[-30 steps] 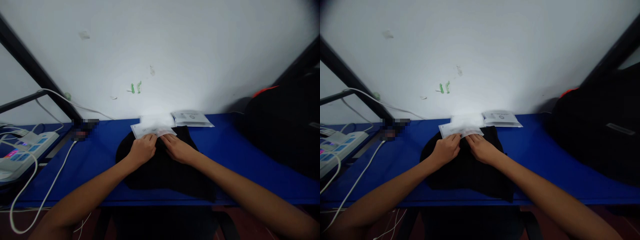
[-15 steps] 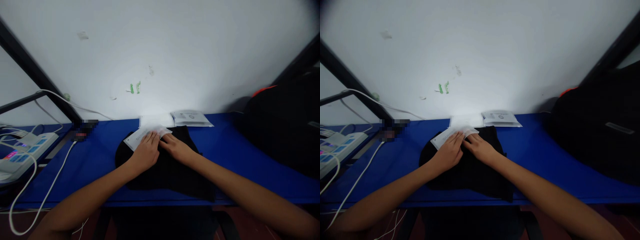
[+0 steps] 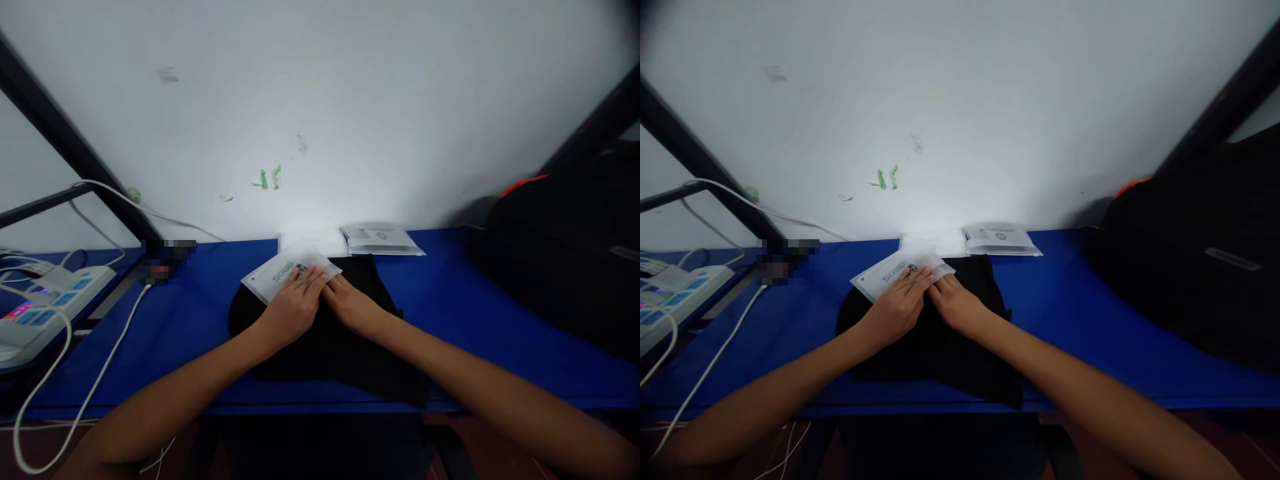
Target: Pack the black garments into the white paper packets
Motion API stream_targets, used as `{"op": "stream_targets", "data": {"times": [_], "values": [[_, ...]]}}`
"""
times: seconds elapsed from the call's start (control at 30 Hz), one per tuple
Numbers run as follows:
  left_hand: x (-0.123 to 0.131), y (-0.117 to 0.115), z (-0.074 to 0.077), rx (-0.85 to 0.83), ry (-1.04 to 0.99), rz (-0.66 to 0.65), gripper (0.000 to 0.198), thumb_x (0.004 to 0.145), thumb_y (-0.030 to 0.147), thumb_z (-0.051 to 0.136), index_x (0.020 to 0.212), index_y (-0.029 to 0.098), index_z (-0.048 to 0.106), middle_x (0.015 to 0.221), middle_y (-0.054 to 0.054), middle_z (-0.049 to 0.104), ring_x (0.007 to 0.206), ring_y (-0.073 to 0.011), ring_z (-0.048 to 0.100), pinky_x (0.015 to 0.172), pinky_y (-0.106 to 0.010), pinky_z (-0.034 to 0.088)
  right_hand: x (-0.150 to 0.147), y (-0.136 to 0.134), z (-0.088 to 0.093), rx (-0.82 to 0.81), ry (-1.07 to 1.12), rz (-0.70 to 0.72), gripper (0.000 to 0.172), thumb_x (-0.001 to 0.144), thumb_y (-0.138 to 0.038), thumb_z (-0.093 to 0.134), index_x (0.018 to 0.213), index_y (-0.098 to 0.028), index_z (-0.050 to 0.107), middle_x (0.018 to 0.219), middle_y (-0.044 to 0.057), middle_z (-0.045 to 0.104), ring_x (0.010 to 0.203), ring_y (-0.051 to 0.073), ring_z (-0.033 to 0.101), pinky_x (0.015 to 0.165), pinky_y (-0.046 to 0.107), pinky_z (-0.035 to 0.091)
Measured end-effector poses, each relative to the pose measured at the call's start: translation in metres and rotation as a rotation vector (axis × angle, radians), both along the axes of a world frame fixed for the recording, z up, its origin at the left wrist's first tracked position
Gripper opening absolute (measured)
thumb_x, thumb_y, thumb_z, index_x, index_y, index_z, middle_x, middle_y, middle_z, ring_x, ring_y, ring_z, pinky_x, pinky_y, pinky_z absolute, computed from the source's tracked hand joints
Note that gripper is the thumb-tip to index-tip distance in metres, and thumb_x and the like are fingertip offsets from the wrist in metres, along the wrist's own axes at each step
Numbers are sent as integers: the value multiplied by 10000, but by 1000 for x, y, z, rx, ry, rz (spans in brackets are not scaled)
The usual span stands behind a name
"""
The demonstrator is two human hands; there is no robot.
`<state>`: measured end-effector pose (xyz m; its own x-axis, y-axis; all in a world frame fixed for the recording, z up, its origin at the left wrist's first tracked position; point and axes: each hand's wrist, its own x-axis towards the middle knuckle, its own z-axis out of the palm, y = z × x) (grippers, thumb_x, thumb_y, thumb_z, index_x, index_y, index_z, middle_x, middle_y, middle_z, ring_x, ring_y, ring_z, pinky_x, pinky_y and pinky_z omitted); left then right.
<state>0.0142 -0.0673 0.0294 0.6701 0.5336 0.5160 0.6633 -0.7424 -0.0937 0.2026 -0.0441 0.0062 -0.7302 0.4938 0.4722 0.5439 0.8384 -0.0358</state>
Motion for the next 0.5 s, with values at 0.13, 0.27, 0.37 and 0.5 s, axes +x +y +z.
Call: {"op": "stream_targets", "data": {"times": [0.13,0.27,0.37,0.5], "values": [[-3,3,4,-172,98,134,535,840,35,368,1372,-12,391,1425,-274,464,1372,-295,421,1096,-460,425,-3,-6,10,63,-87,-52,466,955,-117,400,1419,-75,400,1411,277,438,1404,374,309,1088,650,312],[-2,9,9,-259,188,169,657,746,24,402,1399,-19,348,1462,-275,414,1406,-313,358,1126,-473,375,-4,-10,15,82,-155,-59,432,952,-125,427,1382,-86,454,1409,270,447,1383,380,338,1065,660,336],[-2,12,10,-242,140,100,616,773,12,362,1389,-11,375,1432,-265,459,1387,-288,399,1125,-462,388,-2,-10,18,54,-113,-70,446,942,-106,437,1388,-94,451,1365,254,493,1353,348,391,1067,605,384],[-7,12,11,-208,39,36,539,845,37,341,1379,-5,403,1414,-253,487,1359,-277,443,1102,-449,428,0,-10,20,20,-74,-65,471,918,-78,467,1388,-54,450,1323,264,515,1302,330,455,1079,514,416]]}}
